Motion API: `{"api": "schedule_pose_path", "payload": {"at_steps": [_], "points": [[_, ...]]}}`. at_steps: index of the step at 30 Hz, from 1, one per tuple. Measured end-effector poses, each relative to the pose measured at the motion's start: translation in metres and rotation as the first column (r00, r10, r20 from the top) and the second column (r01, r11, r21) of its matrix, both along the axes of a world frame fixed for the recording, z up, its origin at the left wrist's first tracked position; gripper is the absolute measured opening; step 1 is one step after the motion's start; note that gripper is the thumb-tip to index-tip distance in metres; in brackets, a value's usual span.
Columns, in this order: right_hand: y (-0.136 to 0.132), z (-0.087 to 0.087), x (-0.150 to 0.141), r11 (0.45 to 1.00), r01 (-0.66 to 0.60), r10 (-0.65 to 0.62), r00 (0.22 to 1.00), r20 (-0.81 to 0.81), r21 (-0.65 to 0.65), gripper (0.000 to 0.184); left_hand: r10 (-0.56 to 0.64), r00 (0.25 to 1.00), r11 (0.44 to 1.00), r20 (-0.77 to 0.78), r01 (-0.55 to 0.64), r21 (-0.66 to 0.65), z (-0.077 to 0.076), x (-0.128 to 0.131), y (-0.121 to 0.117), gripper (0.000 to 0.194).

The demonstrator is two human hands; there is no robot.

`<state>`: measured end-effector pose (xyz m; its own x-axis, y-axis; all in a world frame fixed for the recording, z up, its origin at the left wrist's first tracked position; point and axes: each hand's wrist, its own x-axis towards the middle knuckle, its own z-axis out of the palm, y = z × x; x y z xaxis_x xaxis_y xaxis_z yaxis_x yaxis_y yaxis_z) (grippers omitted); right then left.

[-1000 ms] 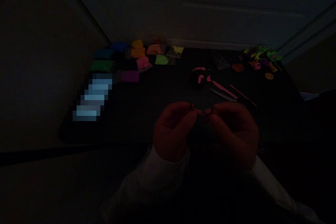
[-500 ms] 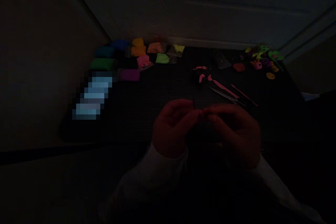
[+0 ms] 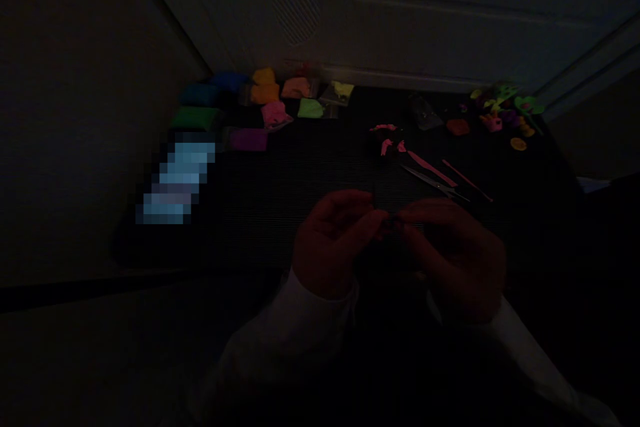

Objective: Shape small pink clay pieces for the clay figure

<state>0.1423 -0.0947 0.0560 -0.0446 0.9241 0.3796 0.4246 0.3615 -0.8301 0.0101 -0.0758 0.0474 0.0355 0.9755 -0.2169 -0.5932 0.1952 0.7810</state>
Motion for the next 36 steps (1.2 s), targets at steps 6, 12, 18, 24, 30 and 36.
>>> {"api": "schedule_pose_path", "payload": {"at_steps": [6,12,18,24,30,36], "points": [[0.001,0.001,0.004,0.989,-0.066,0.045,0.986,0.158,0.13,0.027,-0.021,1.0,0.999,-0.001,0.021,0.025,-0.002,-0.001,0.0,0.018],[0.003,-0.001,0.006,0.977,-0.116,0.091,0.986,0.138,0.181,0.029,-0.028,1.0,0.998,0.004,0.028,0.049,-0.004,-0.001,0.0,0.018],[0.003,-0.001,0.009,0.972,-0.157,0.13,0.979,0.158,0.173,0.031,-0.008,1.0,0.996,0.006,0.007,0.084,-0.004,0.001,-0.001,0.018],[-0.004,0.0,0.007,0.984,-0.139,0.138,0.99,0.011,0.113,0.03,0.03,0.999,0.99,-0.017,-0.027,0.137,-0.002,-0.001,-0.002,0.02],[-0.013,0.005,-0.004,0.958,-0.115,0.016,0.936,-0.352,-0.264,0.01,0.147,0.978,0.951,-0.145,-0.1,0.294,0.005,0.002,-0.008,0.022],[-0.012,0.007,-0.012,0.847,-0.273,-0.027,0.835,-0.549,-0.457,0.007,0.312,0.868,0.868,-0.387,-0.095,0.487,0.005,0.001,-0.015,0.023]]}}
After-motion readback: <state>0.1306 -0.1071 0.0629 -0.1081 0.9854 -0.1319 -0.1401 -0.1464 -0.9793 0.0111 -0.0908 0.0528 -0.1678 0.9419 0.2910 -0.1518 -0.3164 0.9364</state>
